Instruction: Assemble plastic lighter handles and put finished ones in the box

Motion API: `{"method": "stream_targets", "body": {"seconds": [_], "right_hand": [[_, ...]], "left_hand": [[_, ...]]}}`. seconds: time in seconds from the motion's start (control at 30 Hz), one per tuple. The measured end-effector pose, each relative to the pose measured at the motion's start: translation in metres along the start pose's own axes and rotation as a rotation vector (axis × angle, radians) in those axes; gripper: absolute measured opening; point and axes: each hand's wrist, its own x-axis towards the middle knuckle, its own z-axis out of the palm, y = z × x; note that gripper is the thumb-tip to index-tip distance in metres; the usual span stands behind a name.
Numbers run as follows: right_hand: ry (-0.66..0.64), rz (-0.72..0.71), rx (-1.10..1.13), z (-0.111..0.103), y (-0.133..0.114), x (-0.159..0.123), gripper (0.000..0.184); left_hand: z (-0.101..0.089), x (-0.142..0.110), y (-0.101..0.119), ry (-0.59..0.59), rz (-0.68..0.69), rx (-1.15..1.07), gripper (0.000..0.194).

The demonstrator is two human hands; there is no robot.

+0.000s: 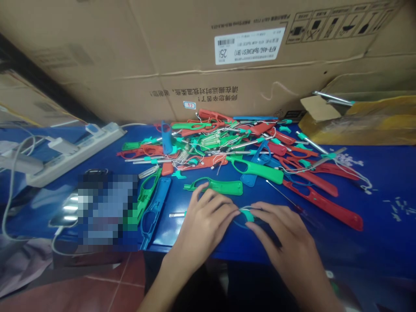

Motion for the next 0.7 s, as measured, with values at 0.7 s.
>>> {"method": "stream_targets", "body": {"seconds": [0.7], "right_hand": [[0.094,-0.064,-0.034,-0.0014,-0.0024,0.0024,0.016]], "left_hand": [[-0.0004,0.0003,0.0002,-0.025,-0.046,-0.047,0.012]]}}
